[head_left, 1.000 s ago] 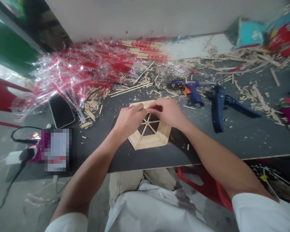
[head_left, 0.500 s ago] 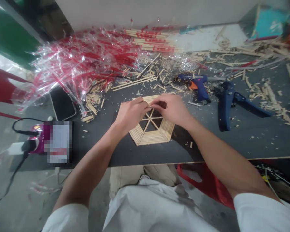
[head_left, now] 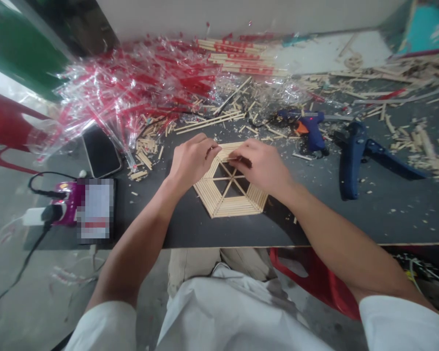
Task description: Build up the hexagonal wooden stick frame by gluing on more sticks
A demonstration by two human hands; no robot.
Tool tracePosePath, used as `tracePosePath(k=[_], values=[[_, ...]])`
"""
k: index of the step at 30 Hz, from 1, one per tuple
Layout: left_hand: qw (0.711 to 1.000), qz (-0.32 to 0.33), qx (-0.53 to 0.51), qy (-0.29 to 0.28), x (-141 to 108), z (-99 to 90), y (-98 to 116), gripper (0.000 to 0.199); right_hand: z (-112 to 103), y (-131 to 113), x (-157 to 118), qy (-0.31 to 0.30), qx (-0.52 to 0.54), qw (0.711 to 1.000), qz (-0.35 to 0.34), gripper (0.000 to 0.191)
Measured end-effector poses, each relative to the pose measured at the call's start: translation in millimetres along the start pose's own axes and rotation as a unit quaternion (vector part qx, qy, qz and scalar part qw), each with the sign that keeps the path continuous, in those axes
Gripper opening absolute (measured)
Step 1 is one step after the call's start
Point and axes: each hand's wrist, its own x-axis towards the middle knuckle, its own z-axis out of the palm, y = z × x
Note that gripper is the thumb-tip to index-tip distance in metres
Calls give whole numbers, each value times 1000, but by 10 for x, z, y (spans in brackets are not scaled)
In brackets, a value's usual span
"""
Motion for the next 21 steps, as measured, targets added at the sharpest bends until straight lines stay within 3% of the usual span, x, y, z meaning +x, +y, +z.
tracePosePath(k=[12, 21], values=[[1000, -7, 15, -18, 15, 84, 30, 30, 132, -201, 33, -22, -157, 987, -28, 28], [1000, -16, -23, 6, -1, 132, -9, 27, 87, -163, 8, -9, -158, 986, -60, 32]])
